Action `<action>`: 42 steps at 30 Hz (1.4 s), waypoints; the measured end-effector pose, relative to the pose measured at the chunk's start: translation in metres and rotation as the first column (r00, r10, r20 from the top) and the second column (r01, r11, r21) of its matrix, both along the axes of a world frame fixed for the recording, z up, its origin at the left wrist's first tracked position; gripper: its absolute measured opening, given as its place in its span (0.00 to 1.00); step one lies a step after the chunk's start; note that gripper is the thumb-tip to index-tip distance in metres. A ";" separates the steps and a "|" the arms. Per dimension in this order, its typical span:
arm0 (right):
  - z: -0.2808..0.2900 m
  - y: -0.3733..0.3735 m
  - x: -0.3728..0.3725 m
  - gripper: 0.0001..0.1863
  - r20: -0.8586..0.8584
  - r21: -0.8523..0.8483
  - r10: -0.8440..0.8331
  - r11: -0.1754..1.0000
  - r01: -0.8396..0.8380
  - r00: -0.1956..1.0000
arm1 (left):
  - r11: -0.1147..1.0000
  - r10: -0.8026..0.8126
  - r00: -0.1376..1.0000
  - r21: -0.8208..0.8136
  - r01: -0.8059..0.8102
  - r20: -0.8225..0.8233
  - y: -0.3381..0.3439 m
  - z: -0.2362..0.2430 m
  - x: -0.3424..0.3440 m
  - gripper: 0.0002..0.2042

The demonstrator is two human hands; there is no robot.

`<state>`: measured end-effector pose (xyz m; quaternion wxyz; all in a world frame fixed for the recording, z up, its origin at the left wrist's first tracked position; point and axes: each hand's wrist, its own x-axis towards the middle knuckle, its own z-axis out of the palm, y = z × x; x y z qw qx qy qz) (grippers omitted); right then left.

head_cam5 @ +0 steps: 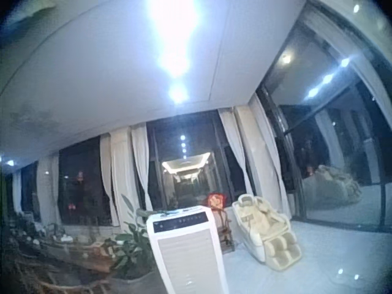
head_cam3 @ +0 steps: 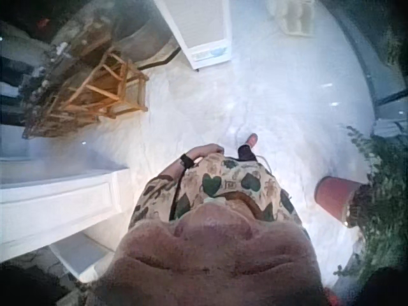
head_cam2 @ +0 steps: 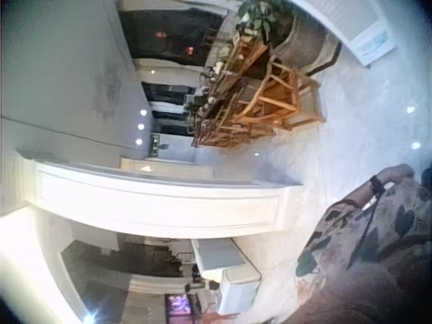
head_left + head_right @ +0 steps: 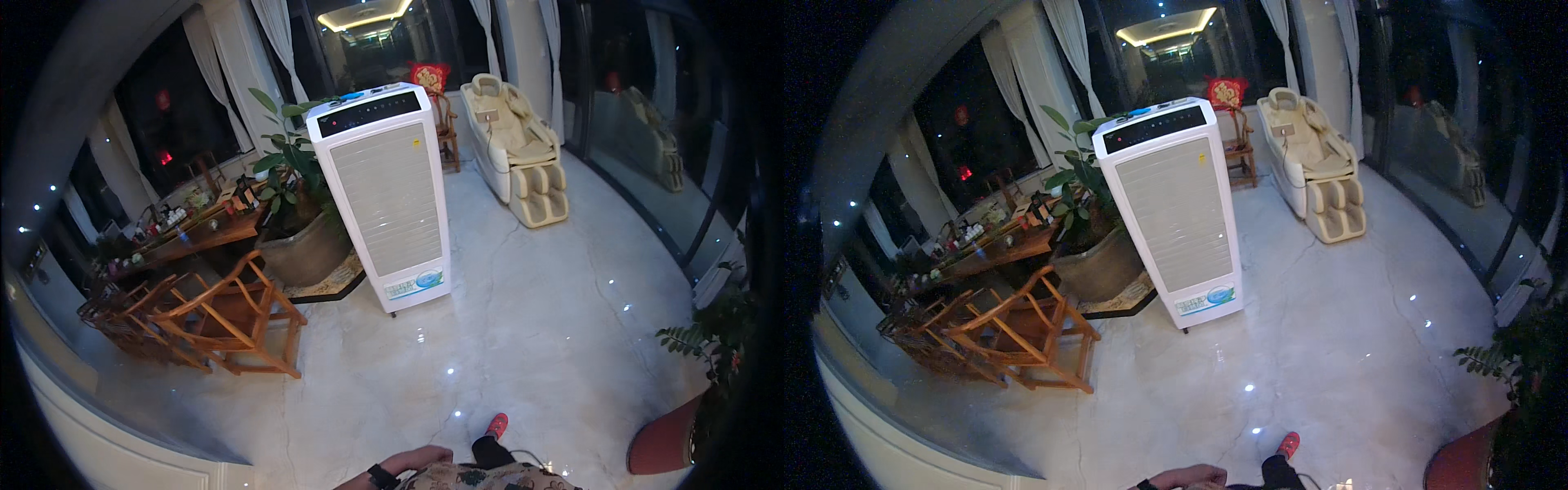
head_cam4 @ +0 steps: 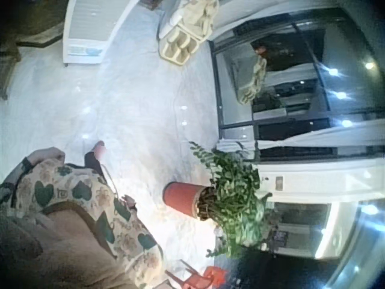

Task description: The person sits on the floor and wipes a red plastic stool with a white cloth. They clean the seat, legs, and underside of the stool, then place it upright and walk away.

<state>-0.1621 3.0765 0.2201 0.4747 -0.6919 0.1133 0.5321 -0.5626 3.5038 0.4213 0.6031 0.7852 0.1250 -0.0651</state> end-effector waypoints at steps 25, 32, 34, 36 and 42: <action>0.035 0.452 0.267 0.13 0.037 -0.007 0.017 1.000 -0.017 0.999 | 0.993 0.092 0.987 0.079 -0.083 -0.128 0.448 0.142 0.243 0.14; 0.047 0.528 0.308 0.16 0.501 -0.081 0.446 0.878 -0.472 0.742 | 0.990 -0.136 0.991 0.022 0.137 -0.015 0.568 0.133 0.335 0.13; 0.042 0.547 0.328 0.16 0.759 -0.502 0.650 0.545 -0.672 -0.040 | 0.978 -0.198 0.979 0.058 0.201 -0.048 0.596 0.131 0.366 0.14; 0.034 0.575 0.332 0.19 0.807 -0.410 0.589 0.613 -0.676 0.044 | 0.968 -0.243 0.963 0.031 0.248 -0.121 0.619 0.124 0.394 0.15; 0.002 0.623 0.394 0.15 0.099 0.028 0.011 0.999 -0.014 0.995 | 0.969 -0.242 0.968 0.027 0.244 -0.061 0.694 0.113 0.510 0.16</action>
